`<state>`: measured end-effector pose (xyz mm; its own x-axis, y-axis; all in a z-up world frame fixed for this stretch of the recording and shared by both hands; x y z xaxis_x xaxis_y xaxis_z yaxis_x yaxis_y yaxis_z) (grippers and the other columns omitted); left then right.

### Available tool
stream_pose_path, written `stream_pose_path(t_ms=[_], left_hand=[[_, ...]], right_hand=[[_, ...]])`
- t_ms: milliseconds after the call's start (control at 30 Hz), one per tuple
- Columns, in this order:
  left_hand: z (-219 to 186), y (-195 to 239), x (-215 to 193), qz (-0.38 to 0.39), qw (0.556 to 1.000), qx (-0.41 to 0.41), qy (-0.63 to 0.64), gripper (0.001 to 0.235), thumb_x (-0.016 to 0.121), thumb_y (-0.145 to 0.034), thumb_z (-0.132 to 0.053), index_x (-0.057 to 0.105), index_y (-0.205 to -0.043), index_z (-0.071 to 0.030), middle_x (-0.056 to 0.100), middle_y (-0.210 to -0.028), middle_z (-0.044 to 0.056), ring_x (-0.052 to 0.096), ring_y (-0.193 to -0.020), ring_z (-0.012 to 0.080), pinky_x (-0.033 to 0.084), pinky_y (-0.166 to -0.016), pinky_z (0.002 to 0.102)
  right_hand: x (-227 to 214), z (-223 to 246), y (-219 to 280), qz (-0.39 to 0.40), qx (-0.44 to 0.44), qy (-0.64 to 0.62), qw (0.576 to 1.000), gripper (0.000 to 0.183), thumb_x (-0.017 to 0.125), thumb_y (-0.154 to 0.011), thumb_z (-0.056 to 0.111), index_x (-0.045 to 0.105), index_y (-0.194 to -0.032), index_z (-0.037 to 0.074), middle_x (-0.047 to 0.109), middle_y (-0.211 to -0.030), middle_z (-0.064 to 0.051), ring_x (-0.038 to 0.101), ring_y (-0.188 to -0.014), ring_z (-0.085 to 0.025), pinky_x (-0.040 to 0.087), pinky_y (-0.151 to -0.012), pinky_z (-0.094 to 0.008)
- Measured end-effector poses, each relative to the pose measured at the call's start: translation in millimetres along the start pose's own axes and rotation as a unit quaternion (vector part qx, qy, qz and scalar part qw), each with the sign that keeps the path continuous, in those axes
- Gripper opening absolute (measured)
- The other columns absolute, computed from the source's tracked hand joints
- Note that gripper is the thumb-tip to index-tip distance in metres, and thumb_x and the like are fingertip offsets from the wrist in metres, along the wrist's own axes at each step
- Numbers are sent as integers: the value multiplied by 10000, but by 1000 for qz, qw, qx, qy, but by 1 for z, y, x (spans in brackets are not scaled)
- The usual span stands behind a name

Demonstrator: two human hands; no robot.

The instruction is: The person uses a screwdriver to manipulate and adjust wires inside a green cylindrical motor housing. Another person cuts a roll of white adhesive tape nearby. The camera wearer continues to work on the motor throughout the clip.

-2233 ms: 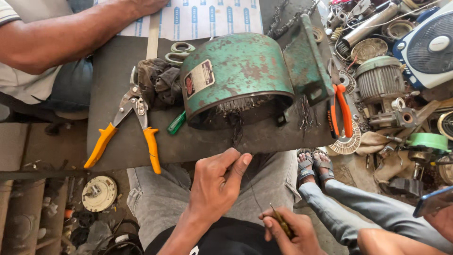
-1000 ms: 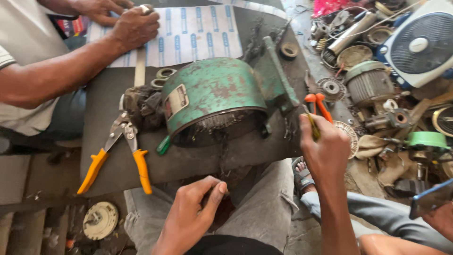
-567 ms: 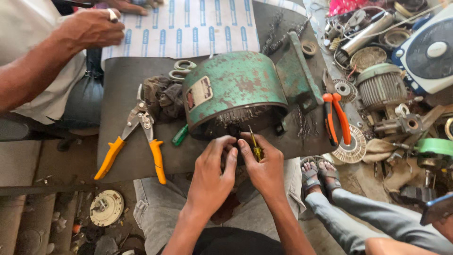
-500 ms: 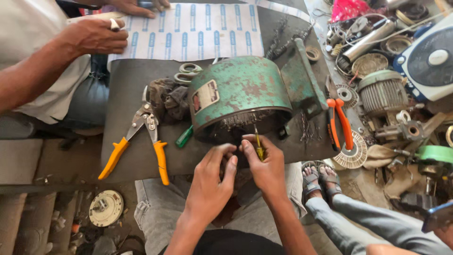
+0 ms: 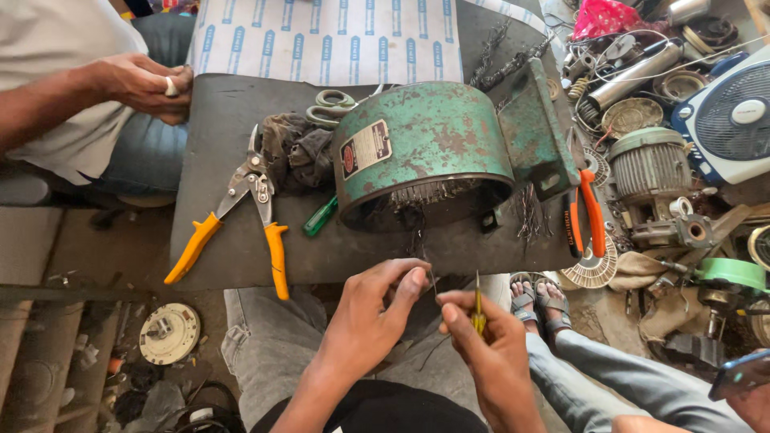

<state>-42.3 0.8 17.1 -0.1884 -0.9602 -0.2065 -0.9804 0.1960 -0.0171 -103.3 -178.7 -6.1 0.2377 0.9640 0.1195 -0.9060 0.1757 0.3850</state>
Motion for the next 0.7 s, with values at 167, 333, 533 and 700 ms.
stream_pose_path(t_ms=[167,333,533,700], left_hand=[[0,-3,12,48,995,-42,80,295,592,-998,-234,723,-1133,-6,789,-899,63,753,-805,116,586,-724,275],[1,-8,15,15,992,-52,114,264,627,-1003,-218,757,-1024,11,754,-795,44,689,-726,75,575,-671,258],[3,-4,10,-78,977,-60,188,262,636,-1006,-223,758,-976,7,717,-778,21,549,-676,45,464,-622,214],[-6,-2,5,-97,961,-49,256,275,654,-1012,-215,743,-988,44,692,-791,40,517,-689,58,429,-631,215]], right_hand=[[-3,-14,0,-26,-19,76,997,277,720,-902,145,738,-1129,-13,685,-788,-18,504,-626,-42,347,-536,-205],[-10,-18,9,15,-35,133,990,243,700,-924,159,735,-1079,-25,703,-794,-24,654,-762,-74,502,-669,-220],[-26,-25,29,37,-44,175,983,218,697,-934,156,741,-1007,-45,699,-729,-45,632,-706,-90,484,-643,-240],[-46,-34,42,43,-3,166,985,210,677,-941,142,723,-987,-58,679,-685,-51,613,-663,-94,469,-618,-246]])
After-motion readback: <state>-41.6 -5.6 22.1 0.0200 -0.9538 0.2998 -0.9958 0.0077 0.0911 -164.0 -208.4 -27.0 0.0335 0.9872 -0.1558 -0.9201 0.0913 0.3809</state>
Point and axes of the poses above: each hand's wrist, its own y-axis away from the middle knuckle, its own x-axis out of the palm, z = x × y, the point moved 1 cm from there along -y, towards the middle knuckle
